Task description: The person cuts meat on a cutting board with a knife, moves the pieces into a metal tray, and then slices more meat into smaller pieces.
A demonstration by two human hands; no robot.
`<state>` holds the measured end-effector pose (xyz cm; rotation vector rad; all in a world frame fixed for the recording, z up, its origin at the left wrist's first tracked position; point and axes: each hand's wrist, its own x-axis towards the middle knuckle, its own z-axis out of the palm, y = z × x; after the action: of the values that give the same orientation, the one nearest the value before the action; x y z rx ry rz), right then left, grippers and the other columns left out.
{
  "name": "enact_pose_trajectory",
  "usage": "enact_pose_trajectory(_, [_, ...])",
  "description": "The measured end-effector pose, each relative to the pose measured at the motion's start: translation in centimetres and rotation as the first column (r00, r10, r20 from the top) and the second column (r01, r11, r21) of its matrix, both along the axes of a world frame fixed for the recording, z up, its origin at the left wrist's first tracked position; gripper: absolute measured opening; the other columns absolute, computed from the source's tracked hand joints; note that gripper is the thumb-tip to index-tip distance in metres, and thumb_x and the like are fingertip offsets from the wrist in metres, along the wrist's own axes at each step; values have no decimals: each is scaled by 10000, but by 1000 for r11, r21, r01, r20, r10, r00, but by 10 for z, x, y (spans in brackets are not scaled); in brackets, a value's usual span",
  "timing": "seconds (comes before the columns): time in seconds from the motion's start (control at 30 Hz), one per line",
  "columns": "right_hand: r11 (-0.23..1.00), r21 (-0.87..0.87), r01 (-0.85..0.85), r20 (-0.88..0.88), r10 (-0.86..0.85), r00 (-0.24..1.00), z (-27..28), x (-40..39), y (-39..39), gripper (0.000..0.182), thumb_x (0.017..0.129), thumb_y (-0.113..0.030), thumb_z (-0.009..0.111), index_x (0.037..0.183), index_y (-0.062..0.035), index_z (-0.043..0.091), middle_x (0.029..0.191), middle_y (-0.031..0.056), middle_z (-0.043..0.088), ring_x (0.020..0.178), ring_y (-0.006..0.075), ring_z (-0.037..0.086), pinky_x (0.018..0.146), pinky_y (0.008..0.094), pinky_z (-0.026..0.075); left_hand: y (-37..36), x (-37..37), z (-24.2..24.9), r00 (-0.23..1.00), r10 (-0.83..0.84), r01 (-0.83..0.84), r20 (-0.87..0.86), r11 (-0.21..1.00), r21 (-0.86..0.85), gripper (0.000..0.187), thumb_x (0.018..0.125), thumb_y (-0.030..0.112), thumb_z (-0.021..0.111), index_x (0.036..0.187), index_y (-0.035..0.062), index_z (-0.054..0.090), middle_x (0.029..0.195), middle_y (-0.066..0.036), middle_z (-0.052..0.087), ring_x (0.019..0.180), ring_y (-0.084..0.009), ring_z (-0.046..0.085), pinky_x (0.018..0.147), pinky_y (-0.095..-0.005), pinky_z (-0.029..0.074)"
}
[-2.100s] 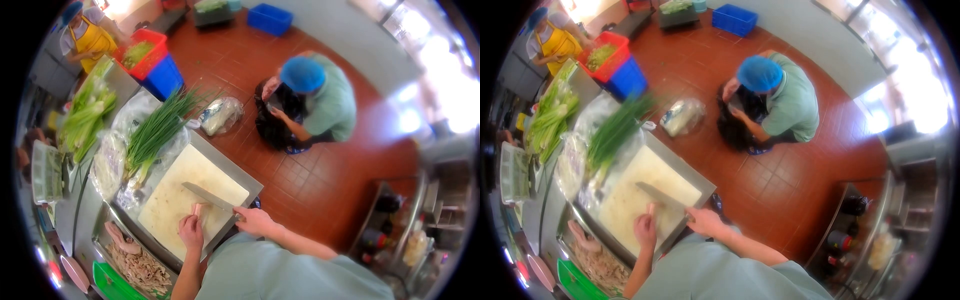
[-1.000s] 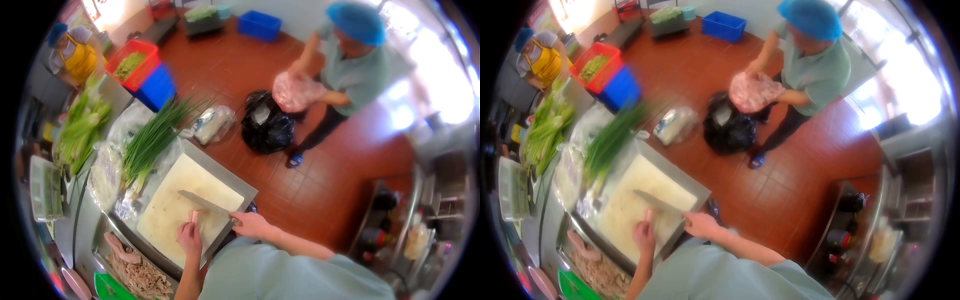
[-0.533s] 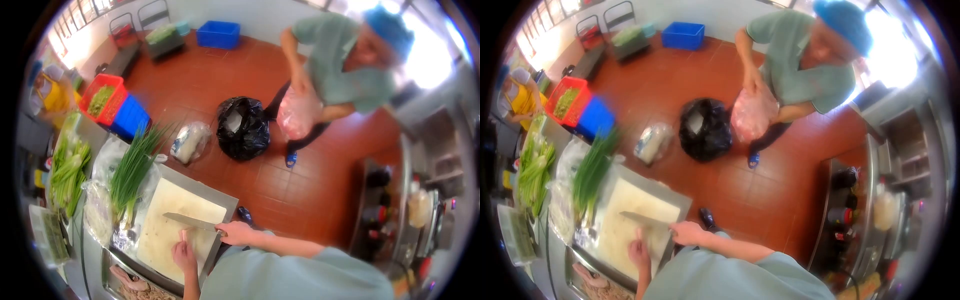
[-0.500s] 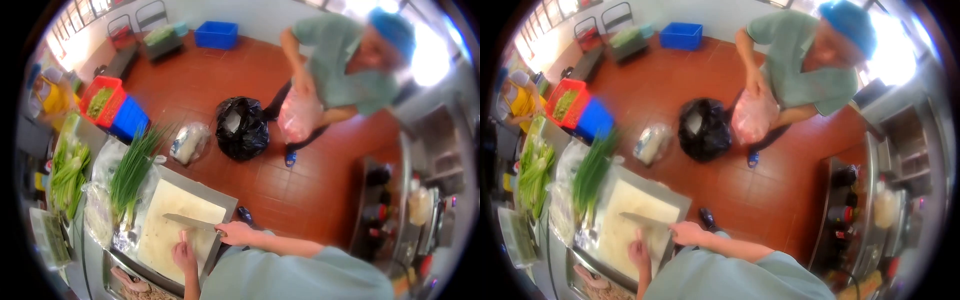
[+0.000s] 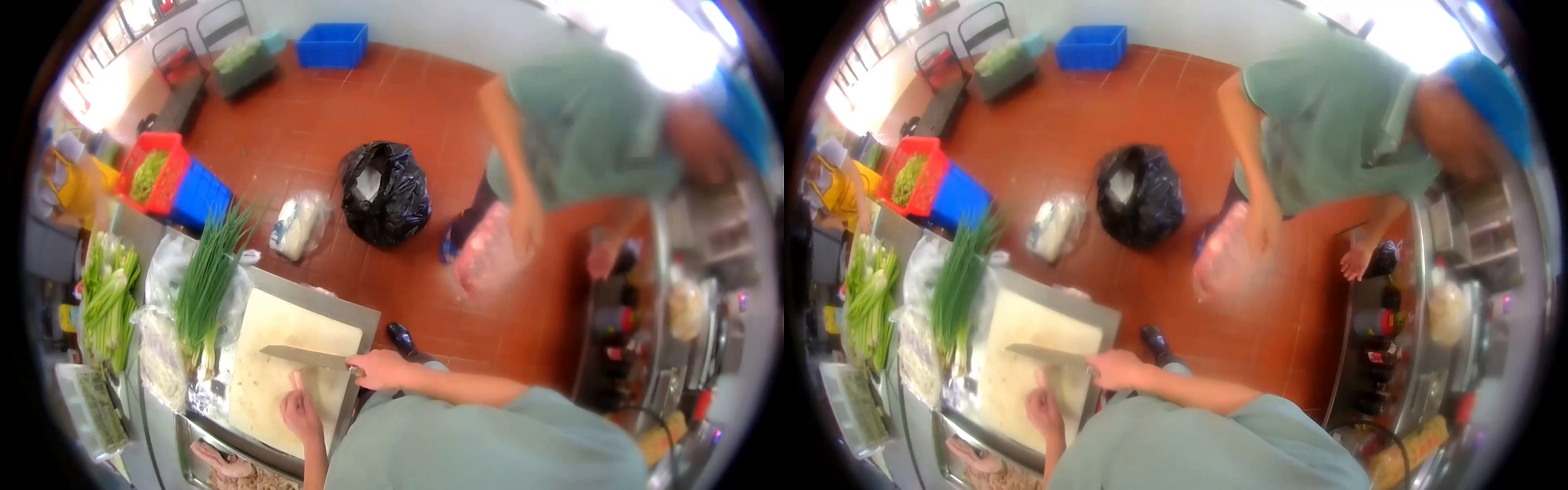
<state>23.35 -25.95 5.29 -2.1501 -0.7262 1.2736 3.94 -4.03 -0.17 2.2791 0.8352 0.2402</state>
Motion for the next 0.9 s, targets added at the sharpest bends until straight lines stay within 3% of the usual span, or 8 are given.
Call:
enact_pose_trajectory(0.33, [997, 71, 23, 44, -26, 999, 6, -1, -3, 485, 898, -312, 652, 1363, -180, 618, 1073, 154, 760, 1014, 388, 707, 850, 502, 553, -4, 3, 5, 998, 59, -57, 35, 997, -42, 173, 878, 68, 718, 1039, 8, 736, 1082, -171, 693, 1052, -355, 636, 894, -451, 537])
enact_pose_trajectory(0.5, [999, 46, -26, 73, 23, 997, 3, 0, -3, 462, 918, -338, 654, 1352, -187, 608, 1086, 176, 752, 1016, 396, 707, 861, 501, 554, 0, -1, -7, 999, -4, 0, 54, 998, 66, 184, 874, 63, 712, 1049, 15, 742, 1093, -184, 707, 1027, -369, 658, 894, -455, 542])
enact_pose_trajectory(0.6, [999, -9, -50, 104, 51, 993, 7, 4, 4, 525, 928, -406, 654, 1395, -171, 611, 1083, 164, 771, 1029, 383, 722, 907, 469, 570, 0, 0, -10, 997, 66, -69, 50, 996, 64, 177, 862, 69, 726, 1034, 32, 747, 1070, -169, 722, 996, -370, 674, 882, -452, 546])
enact_pose_trajectory(0.73, [999, 38, 38, 81, -41, 996, 12, 7, 2, 541, 932, -440, 713, 1361, -115, 663, 1086, 182, 776, 992, 380, 740, 876, 439, 584, -8, 6, -2, 991, 95, -109, 94, 982, 154, 164, 850, 100, 752, 1011, 71, 741, 1021, -130, 740, 965, -356, 679, 850, -453, 552])
enact_pose_trajectory(0.9, [999, 30, 14, 114, -17, 993, 26, -1, 4, 521, 918, -385, 729, 1359, -114, 669, 1080, 212, 760, 1002, 402, 724, 875, 451, 576, -12, -6, 7, 983, 160, -163, 86, 986, 30, 242, 845, 100, 761, 1081, 66, 721, 1061, -128, 731, 1002, -349, 667, 884, -450, 536])
